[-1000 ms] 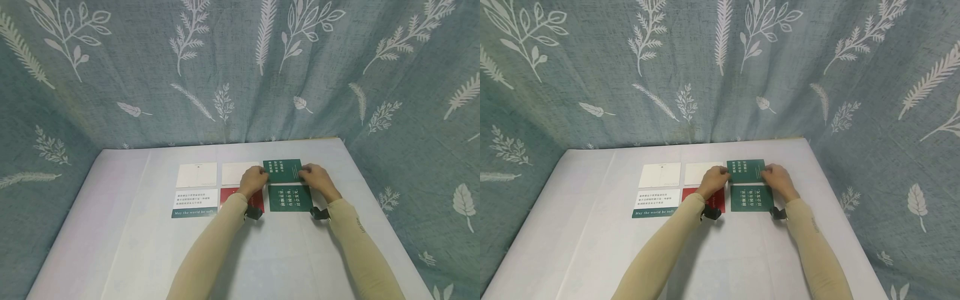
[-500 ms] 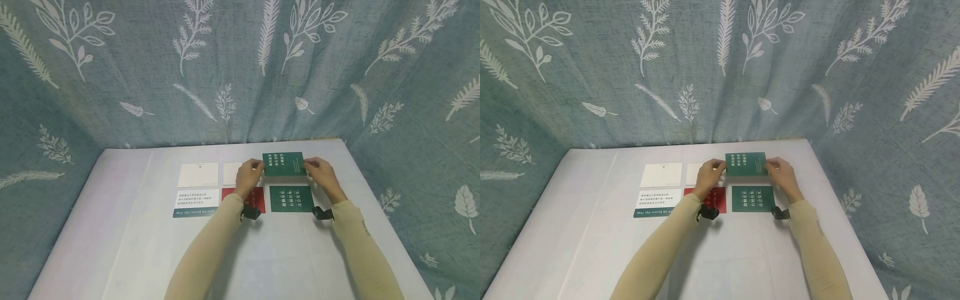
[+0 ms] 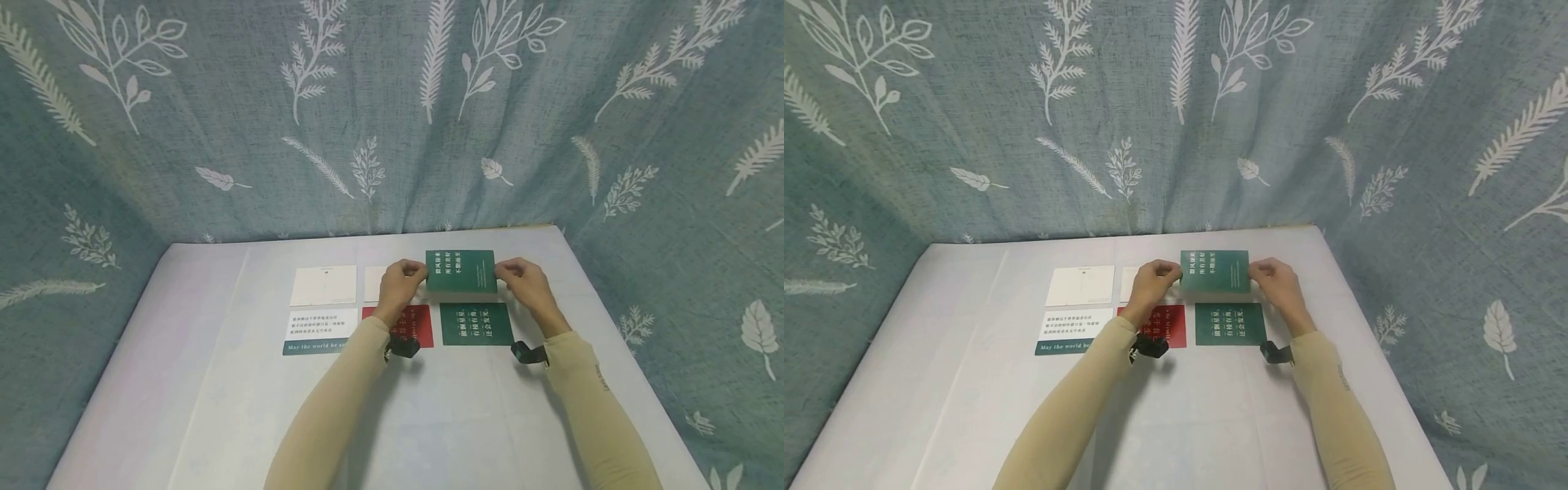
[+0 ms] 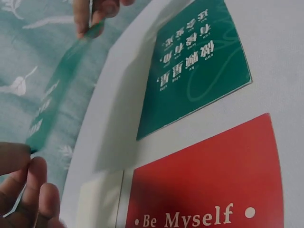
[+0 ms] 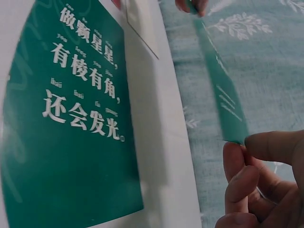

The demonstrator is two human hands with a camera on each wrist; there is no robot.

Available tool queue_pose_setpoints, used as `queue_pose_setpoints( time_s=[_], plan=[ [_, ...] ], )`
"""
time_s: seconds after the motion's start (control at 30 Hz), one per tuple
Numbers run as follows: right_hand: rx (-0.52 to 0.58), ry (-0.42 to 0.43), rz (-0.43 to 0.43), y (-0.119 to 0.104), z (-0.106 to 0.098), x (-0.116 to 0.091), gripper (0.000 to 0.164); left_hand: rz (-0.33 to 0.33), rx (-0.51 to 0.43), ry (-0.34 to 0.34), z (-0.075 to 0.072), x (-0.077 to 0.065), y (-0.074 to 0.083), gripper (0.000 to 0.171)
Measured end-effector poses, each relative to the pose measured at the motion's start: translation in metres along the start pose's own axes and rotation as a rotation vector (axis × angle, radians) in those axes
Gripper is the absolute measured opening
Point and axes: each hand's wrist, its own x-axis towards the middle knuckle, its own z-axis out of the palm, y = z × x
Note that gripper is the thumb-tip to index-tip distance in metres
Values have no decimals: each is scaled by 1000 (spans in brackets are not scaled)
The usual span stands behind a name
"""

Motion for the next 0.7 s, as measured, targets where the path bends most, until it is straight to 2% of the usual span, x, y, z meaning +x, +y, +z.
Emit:
queue_pose_setpoints(
  time_s=[0.3, 0.5, 0.7],
  plan=[
    [-7, -31, 20, 3, 5, -6, 38, -54, -88, -79, -9, -5, -4, 29],
    [21, -53, -17, 3, 3, -11, 41, -62, -61, -125, -15, -8, -5, 31],
    [47, -87, -3, 5, 3, -15, 47, -54, -22, -155, -19, -11, -9, 32]
  ],
)
